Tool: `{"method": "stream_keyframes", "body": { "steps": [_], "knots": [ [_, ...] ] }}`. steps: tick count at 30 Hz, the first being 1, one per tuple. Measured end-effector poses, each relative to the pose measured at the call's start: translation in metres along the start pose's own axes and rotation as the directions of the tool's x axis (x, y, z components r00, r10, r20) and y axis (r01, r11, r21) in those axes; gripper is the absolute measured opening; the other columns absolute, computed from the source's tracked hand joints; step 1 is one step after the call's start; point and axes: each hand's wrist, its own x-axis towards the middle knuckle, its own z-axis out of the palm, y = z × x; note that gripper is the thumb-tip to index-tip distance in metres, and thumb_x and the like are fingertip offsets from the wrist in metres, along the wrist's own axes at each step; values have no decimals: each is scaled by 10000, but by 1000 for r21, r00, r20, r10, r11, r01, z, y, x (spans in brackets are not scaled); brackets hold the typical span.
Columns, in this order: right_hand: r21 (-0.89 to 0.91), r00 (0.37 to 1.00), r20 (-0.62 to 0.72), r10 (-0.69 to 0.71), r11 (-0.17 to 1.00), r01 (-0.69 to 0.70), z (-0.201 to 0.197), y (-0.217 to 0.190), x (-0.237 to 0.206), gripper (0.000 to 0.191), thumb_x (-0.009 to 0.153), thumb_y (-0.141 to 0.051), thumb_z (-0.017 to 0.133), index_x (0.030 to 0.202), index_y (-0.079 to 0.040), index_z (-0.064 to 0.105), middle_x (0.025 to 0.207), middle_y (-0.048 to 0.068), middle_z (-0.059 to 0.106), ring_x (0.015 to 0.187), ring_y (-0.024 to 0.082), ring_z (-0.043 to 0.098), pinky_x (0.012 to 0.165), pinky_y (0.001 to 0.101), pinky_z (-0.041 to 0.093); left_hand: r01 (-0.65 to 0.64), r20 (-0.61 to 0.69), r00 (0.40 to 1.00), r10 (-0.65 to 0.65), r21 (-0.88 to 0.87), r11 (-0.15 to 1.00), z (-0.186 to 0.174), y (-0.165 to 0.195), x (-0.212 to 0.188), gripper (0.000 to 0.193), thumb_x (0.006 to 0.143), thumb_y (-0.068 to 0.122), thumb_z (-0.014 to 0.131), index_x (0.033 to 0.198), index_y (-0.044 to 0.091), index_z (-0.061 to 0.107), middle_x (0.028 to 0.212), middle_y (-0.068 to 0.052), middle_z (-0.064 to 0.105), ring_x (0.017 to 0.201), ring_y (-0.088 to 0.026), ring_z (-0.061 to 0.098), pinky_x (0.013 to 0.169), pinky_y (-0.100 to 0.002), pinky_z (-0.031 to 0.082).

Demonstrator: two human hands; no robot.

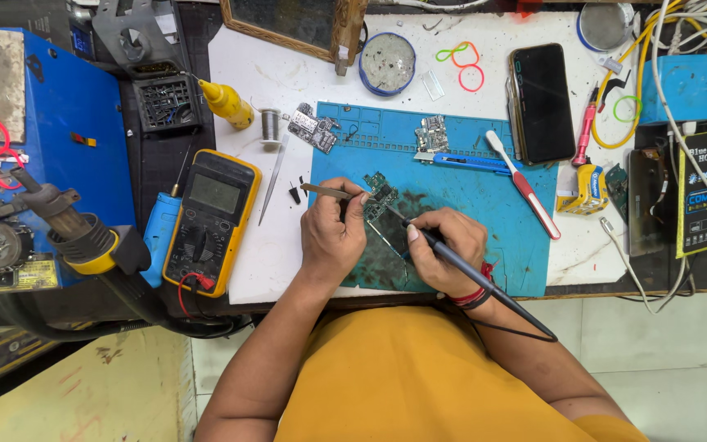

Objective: The person solders components on a phone motherboard placed on a blue repair mat, holding the board with one hand and a soldering iron with the other. They reposition the board, continue soldering, then set the iron aside and rub the board area with a white stick.

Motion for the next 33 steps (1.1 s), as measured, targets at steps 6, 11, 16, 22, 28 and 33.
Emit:
{"method": "stream_keyframes", "body": {
  "steps": [6, 11, 16, 22, 28, 33],
  "knots": [
    [3, 1000, -3, 3, 1000, -3, 19, -23, -26, 76, 870, -83, 737, 875, -34, 679, 700, 73, 631, 583, 203, 601, 556, 321, 440, 10, 3, 1000, -10, -6, 1000, -26, -7, -27, 101, 1014, 77, 667, 1061, 41, 585, 774, -66, 667, 616, -169, 654, 567, -313, 491],
    [-4, 1000, -13, 10, 1000, -10, 27, -32, -37, 69, 875, -80, 734, 880, -35, 682, 708, 74, 636, 584, 202, 604, 554, 319, 441, 17, 1, 1000, -17, -3, 1000, -37, -10, -38, 101, 1012, 77, 665, 1062, 40, 585, 774, -66, 665, 617, -170, 653, 569, -314, 491],
    [-7, 1000, -7, -4, 1000, 4, 29, -35, -44, 79, 873, -87, 739, 877, -36, 679, 702, 76, 629, 582, 207, 601, 557, 321, 441, 33, 9, 999, -33, -8, 999, -40, -10, -45, 98, 1012, 81, 667, 1058, 42, 590, 760, -63, 663, 612, -167, 652, 568, -314, 491],
    [-3, 1000, -6, 10, 1000, -10, 25, -36, -47, 75, 878, -85, 736, 885, -33, 682, 715, 82, 641, 587, 204, 612, 556, 316, 447, 30, 2, 1000, -30, -14, 999, -37, -10, -50, 101, 1012, 80, 669, 1059, 40, 589, 762, -65, 663, 603, -166, 645, 564, -313, 488],
    [2, 1000, -5, 5, 1000, -5, 26, -35, -42, 76, 878, -84, 741, 892, -30, 689, 707, 80, 638, 582, 199, 610, 553, 316, 445, 16, 10, 1000, -16, -14, 1000, -36, -11, -46, 97, 1016, 78, 662, 1060, 36, 586, 780, -62, 665, 616, -158, 652, 567, -305, 494],
    [2, 1000, 0, 4, 1000, -4, 24, -33, -40, 83, 873, -89, 743, 884, -30, 686, 699, 80, 632, 574, 204, 602, 548, 320, 440, 0, 2, 1000, 0, -13, 1000, -34, -10, -44, 99, 1018, 77, 663, 1062, 35, 586, 793, -65, 667, 629, -159, 654, 575, -304, 498]
  ]
}}
